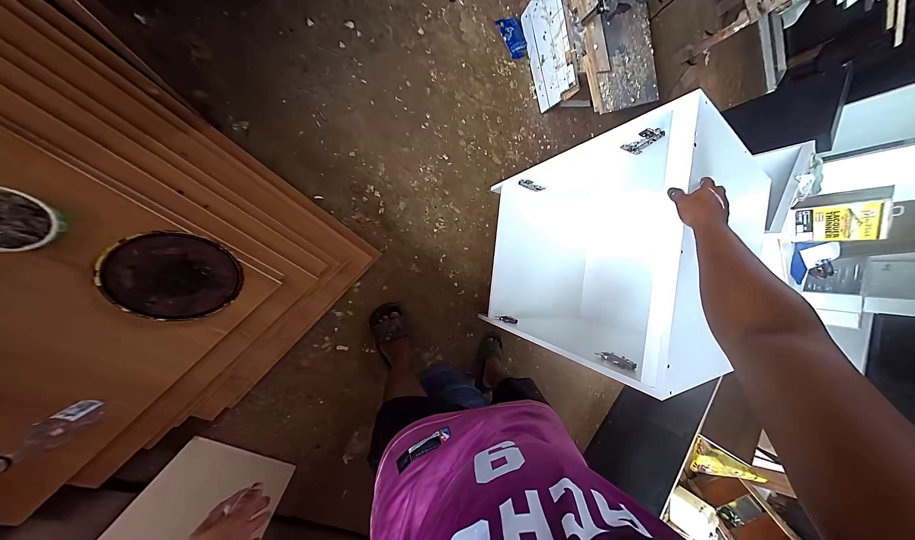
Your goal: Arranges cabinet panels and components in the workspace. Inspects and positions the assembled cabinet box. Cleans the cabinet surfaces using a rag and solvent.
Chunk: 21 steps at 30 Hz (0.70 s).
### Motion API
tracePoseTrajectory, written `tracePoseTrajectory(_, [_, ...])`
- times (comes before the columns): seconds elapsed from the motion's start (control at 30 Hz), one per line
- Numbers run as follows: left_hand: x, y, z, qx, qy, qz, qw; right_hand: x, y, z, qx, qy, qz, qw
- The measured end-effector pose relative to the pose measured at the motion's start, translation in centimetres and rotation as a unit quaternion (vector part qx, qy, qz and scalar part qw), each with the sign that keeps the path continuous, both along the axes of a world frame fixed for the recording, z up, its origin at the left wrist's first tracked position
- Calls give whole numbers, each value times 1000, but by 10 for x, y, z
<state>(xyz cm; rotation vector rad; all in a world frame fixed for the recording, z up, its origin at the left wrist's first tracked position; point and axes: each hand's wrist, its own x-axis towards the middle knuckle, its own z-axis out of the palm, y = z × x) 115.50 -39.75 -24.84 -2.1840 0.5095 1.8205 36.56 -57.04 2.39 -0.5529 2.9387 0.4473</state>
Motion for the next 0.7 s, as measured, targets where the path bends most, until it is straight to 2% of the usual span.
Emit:
tracePoseTrajectory(0.1, [-12,4,-2,8,5,9,1000,18,20,-9,-18,12,-6,1000])
tracePoseTrajectory(0.2, [-33,-5,0,0,23,21,1000,47,68,-11,-11,7,-1,1000])
tracePoseTrajectory(0.37, [-66,-12,-4,-36,51,57,996,107,184,1,48,-37,-30,998])
tracePoseTrajectory(0.5, [-85,-3,-8,-24,61,74,995,144,239,19,134,-93,-63,985])
tracePoseTrajectory(0.6, [-87,11,-14,-2,66,71,995,166,254,34,168,-111,-28,979])
tracePoseTrajectory(0.7, [-86,23,-17,13,60,66,996,187,264,46,113,-137,68,982])
